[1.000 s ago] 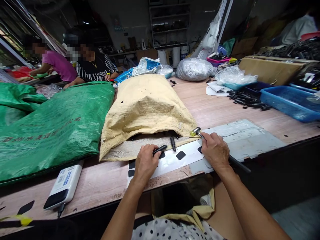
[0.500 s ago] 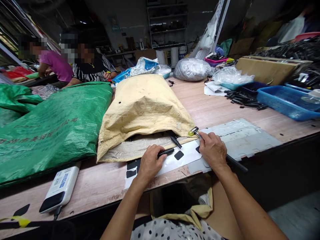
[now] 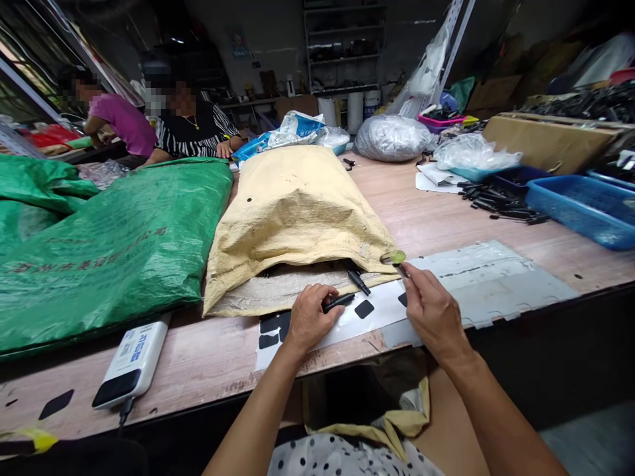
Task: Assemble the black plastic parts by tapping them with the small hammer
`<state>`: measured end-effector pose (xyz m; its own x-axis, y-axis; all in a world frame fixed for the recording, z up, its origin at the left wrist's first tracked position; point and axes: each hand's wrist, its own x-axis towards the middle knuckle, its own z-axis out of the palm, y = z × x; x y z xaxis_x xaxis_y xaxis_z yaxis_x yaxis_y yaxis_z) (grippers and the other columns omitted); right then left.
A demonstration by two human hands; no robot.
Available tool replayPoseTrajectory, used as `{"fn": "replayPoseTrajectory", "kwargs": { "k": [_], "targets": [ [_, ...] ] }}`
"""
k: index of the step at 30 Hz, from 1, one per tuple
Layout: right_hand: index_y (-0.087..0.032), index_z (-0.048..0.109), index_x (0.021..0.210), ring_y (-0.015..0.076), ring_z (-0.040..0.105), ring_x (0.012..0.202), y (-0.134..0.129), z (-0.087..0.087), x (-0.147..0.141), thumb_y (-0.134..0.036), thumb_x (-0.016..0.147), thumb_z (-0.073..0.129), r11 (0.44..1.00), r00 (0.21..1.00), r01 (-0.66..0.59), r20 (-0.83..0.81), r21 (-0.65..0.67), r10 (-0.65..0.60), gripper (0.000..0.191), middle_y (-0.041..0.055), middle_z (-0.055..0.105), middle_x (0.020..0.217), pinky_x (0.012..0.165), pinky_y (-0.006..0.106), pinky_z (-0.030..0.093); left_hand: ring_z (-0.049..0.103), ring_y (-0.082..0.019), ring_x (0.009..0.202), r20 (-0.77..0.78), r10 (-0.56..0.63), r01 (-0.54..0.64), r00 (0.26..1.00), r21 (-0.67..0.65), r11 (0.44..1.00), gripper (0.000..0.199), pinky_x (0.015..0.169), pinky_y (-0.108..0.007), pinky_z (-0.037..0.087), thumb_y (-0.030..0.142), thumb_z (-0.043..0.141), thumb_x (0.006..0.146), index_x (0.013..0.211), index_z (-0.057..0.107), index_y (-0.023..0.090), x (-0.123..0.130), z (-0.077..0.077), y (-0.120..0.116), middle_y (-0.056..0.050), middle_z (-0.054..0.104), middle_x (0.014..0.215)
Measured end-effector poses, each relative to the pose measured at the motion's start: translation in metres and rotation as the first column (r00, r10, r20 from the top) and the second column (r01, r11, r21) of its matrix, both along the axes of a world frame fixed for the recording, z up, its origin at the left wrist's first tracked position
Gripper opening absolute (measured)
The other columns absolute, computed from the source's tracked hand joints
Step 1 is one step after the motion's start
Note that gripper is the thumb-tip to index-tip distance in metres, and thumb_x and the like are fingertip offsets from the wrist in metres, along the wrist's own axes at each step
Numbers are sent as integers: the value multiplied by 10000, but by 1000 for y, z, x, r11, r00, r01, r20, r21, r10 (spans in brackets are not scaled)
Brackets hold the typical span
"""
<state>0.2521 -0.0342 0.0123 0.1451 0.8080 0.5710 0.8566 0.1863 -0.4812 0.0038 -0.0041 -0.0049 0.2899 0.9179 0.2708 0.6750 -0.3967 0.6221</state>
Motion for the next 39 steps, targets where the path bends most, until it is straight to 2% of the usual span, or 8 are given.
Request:
{"fn": "replayPoseTrajectory", "kwargs": {
  "k": [3, 6, 10, 16, 20, 27, 33, 39],
  "targets": [
    [-210, 614, 1330, 199, 646, 1121, -16, 6, -23, -249, 1029, 440, 964, 957, -266, -115, 3, 265, 350, 84, 689, 1179, 985, 319, 503, 568, -193, 841, 25, -5, 5, 1000, 6, 1000, 149, 789, -322, 420, 224, 770, 816, 959, 728, 214, 0, 0, -1, -8, 664, 860],
    [-233, 579, 1384, 185, 665, 1045, -25, 1, -39, -213, 1026, 427, 935, 934, -348, -109, -65, 340, 390, 77, 686, 1132, 931, 312, 534, 568, -192, 839, 56, -10, 10, 998, 2, 1000, 147, 789, -320, 423, 194, 769, 802, 946, 748, 216, -1, 0, -1, -11, 667, 859],
    [-253, 567, 1416, 184, 674, 940, -28, -8, -46, -179, 1011, 427, 935, 944, -329, -23, -130, 329, 434, 66, 677, 1035, 857, 309, 551, 568, -187, 816, 95, -3, 3, 995, -2, 1000, 192, 780, -317, 424, 154, 783, 766, 948, 775, 215, -1, -1, 0, -7, 643, 809],
    [-253, 525, 1460, 169, 658, 893, -34, -6, -54, -108, 991, 414, 938, 940, -335, 40, -87, 340, 503, 57, 635, 990, 809, 273, 531, 555, -183, 805, 115, 11, -7, 993, -35, 999, 163, 764, -313, 420, 176, 769, 797, 948, 796, 231, -1, -1, 0, 1, 592, 768],
    [-275, 541, 1446, 168, 639, 855, -35, -8, -57, -75, 970, 419, 934, 937, -307, 116, -181, 330, 531, 41, 611, 951, 758, 261, 513, 556, -180, 802, 121, 18, -15, 992, -29, 999, 167, 765, -310, 418, 136, 762, 780, 906, 802, 238, 0, -1, 0, 5, 579, 752],
    [-260, 534, 1461, 158, 641, 851, -34, -4, -52, -80, 970, 417, 956, 957, -278, 59, -90, 284, 536, 46, 623, 964, 769, 253, 507, 560, -184, 809, 109, 14, -10, 994, -32, 999, 184, 768, -317, 426, 164, 766, 787, 948, 808, 244, 1, -2, 1, -1, 605, 774],
    [-253, 600, 1399, 171, 651, 841, -33, -8, -49, -125, 980, 430, 961, 965, -218, 109, -172, 239, 470, 48, 647, 947, 731, 260, 510, 571, -188, 822, 98, 21, -17, 995, -43, 999, 198, 769, -314, 438, 168, 769, 768, 949, 804, 241, 1, -2, 2, -7, 624, 792],
    [-268, 629, 1362, 192, 666, 966, -16, 5, -20, -241, 1007, 459, 993, 993, -102, 45, -56, 105, 395, 62, 696, 1076, 824, 294, 508, 579, -194, 830, 77, 32, -27, 996, -61, 998, 164, 769, -318, 443, 177, 758, 770, 923, 791, 228, 0, -2, 3, -10, 634, 807]
  ]
}}
